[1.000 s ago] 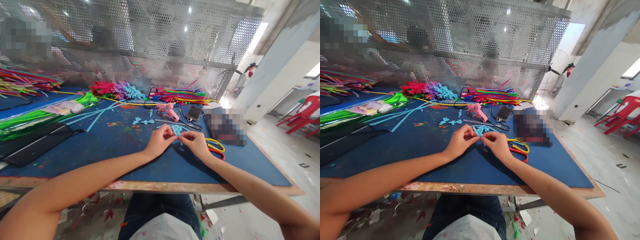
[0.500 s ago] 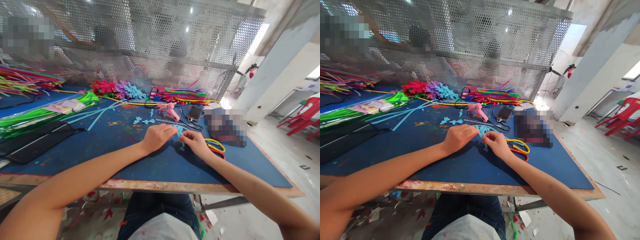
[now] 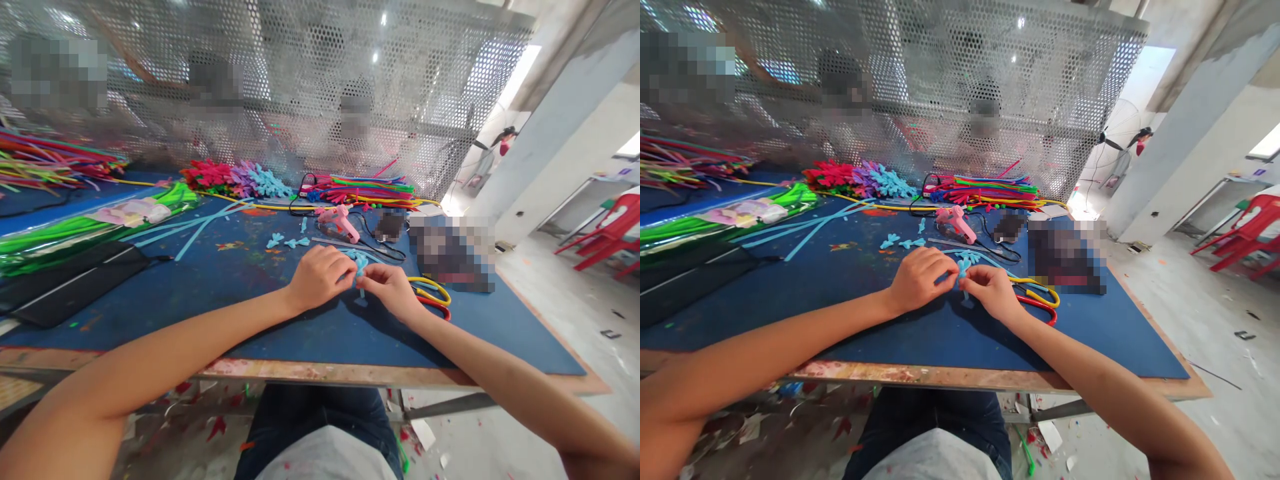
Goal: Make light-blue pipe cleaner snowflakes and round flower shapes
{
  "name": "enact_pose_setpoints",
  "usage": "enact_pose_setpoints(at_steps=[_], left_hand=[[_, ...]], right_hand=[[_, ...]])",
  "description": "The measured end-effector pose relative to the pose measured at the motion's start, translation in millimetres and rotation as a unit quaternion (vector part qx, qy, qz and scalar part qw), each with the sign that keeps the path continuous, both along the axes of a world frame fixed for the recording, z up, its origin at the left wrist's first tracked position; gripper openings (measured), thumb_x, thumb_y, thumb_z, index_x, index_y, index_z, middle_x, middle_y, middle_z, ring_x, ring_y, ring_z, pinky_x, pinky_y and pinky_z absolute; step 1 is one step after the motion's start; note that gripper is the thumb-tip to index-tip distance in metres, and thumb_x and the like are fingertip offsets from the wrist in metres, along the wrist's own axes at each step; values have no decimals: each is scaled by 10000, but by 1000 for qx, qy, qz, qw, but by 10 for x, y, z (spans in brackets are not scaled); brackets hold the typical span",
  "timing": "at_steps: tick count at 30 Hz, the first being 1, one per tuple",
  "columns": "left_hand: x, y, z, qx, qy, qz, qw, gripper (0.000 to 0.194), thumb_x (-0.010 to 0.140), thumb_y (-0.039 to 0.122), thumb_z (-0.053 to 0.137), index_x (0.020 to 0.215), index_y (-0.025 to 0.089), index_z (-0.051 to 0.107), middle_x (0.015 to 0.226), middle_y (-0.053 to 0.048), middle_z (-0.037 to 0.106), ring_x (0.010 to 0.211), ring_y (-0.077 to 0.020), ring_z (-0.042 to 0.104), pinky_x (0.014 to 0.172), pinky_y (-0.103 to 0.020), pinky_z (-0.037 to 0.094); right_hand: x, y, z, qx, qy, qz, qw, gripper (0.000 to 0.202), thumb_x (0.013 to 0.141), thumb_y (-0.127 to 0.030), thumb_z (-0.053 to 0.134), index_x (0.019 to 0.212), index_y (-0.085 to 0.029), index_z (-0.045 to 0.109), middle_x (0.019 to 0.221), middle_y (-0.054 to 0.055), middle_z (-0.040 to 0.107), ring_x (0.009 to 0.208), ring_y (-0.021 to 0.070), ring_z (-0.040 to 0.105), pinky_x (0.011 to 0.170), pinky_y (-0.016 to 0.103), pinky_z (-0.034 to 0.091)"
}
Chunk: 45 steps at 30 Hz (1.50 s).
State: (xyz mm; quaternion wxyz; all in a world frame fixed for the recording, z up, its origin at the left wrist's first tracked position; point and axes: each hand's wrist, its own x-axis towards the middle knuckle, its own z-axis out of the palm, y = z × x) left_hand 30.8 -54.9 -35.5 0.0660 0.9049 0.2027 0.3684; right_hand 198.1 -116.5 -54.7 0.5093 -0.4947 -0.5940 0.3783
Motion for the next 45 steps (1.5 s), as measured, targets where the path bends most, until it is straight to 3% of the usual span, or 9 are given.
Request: enact_pose_setpoints(at_steps=[5, 9, 14, 17, 24, 32, 34, 37, 45], left_hand=[[81, -120, -74, -265, -113, -35, 957, 174, 810, 288, 524, 821, 144, 622, 785, -32, 645, 712, -133, 582, 641, -227, 454], [110, -122, -118, -374, -169, -75, 909, 230, 785, 333, 572, 848, 130, 661, 856, -57, 643, 761, -155, 598, 683, -254, 488], [156, -137, -167, -534, -209, -153, 805, 289, 738, 303, 639, 981, 146, 644, 867, -45, 658, 761, -159, 626, 693, -292, 529], [166, -152, -167, -565, -231, -161, 776, 318, 685, 268, 692, 970, 135, 649, 821, -39, 673, 743, -163, 639, 676, -291, 537], [166, -135, -130, -540, -260, -130, 790, 209, 647, 233, 717, 824, 124, 698, 755, -44, 664, 688, -155, 623, 560, -243, 521], [187, -124, -170, -621, -292, -161, 710, 244, 669, 246, 706, 886, 142, 664, 707, -13, 614, 612, -86, 549, 469, -170, 424], [185, -127, -166, -625, -281, -161, 710, 245, 667, 255, 707, 869, 128, 655, 668, -7, 601, 570, -73, 530, 469, -170, 408], [172, -127, -137, -604, -222, -153, 750, 241, 683, 283, 690, 837, 105, 638, 613, -2, 586, 509, -60, 502, 451, -170, 377], [137, -121, -116, -479, -140, -124, 858, 271, 775, 348, 584, 942, 155, 492, 706, -6, 601, 572, -110, 570, 478, -195, 407]], right_hand=[[-22, -47, 26, 82, -50, -82, 992, 145, 658, -295, 663, 613, -163, 626, 599, -9, 543, 577, 113, 458, 541, 243, 336], [-14, -48, 25, 99, -10, -107, 989, 136, 645, -300, 693, 602, -180, 645, 641, -15, 501, 611, 112, 445, 549, 241, 330], [-16, -35, 5, 69, 67, -102, 990, 161, 662, -314, 687, 590, -176, 649, 618, -9, 536, 627, 125, 471, 596, 256, 368], [-26, -36, 9, 65, 81, -87, 991, 169, 668, -319, 689, 597, -173, 642, 599, -4, 562, 627, 133, 495, 608, 262, 384], [17, -39, 30, 90, -38, -105, 990, 219, 714, -356, 644, 633, -156, 607, 561, -25, 507, 506, 86, 387, 487, 229, 294], [64, -9, 41, 109, -106, -81, 985, 282, 761, -394, 590, 619, -161, 518, 537, -46, 393, 504, 77, 315, 469, 225, 238], [65, 0, 33, 82, -96, -26, 992, 280, 781, -415, 562, 664, -163, 526, 542, -47, 401, 498, 77, 316, 462, 222, 242], [72, -4, 33, 58, -111, 37, 991, 329, 823, -442, 493, 644, -167, 488, 533, -45, 401, 489, 76, 333, 459, 221, 253], [59, 10, 22, 46, -76, 38, 995, 400, 834, -481, 455, 581, -170, 441, 502, -46, 375, 466, 72, 317, 453, 226, 248]])
